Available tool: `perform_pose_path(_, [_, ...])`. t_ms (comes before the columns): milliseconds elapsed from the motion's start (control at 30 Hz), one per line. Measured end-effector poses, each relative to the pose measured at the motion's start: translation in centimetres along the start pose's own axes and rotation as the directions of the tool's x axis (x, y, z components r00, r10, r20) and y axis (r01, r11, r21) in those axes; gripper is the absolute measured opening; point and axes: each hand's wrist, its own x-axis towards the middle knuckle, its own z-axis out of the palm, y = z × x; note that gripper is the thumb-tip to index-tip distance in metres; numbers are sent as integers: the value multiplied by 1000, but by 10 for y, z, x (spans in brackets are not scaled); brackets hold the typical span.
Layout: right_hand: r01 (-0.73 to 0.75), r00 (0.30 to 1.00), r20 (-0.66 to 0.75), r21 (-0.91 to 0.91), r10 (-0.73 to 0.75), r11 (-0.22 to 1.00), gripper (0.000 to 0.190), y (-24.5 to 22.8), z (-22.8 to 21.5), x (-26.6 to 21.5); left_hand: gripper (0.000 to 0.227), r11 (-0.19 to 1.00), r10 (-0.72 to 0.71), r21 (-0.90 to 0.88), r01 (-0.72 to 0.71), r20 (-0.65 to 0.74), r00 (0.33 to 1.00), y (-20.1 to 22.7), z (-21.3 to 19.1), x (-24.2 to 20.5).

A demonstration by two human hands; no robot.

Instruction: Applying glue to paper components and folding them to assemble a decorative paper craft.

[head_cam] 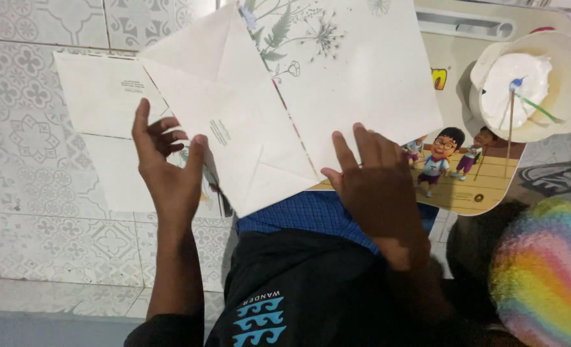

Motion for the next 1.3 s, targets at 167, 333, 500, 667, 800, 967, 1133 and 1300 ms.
perform_pose_path(167, [94,995,-24,131,-92,987,58,-12,-4,-14,66,968,-42,-246,57,64,997,-5,-10,35])
perform_pose_path(333, [139,983,50,414,-175,900,55,-23,-24,-13,47,979,175,-135,-151,194,965,5,-10,75])
perform_pose_path(500, [212,977,-52,110,-207,971,61,7,4,-22,59,824,531,47,-564,284,799,19,6,109])
perform_pose_path(667, [77,996,-51,-22,-78,997,51,11,-4,-29,40,712,644,106,-695,298,705,43,45,133])
perform_pose_path(800, [177,982,50,89,-182,980,63,1,1,-42,16,633,659,161,-757,401,637,39,84,150])
perform_pose_path(967, [-72,856,492,416,-158,906,59,-13,-29,-30,29,545,710,127,-829,455,537,56,109,143])
perform_pose_path(1133, [69,947,242,494,-213,867,56,8,-16,-25,67,563,732,162,-810,356,581,63,84,108])
perform_pose_path(1300, [98,990,-102,-10,-99,995,71,26,8,10,73,591,258,577,-563,526,810,39,78,68])
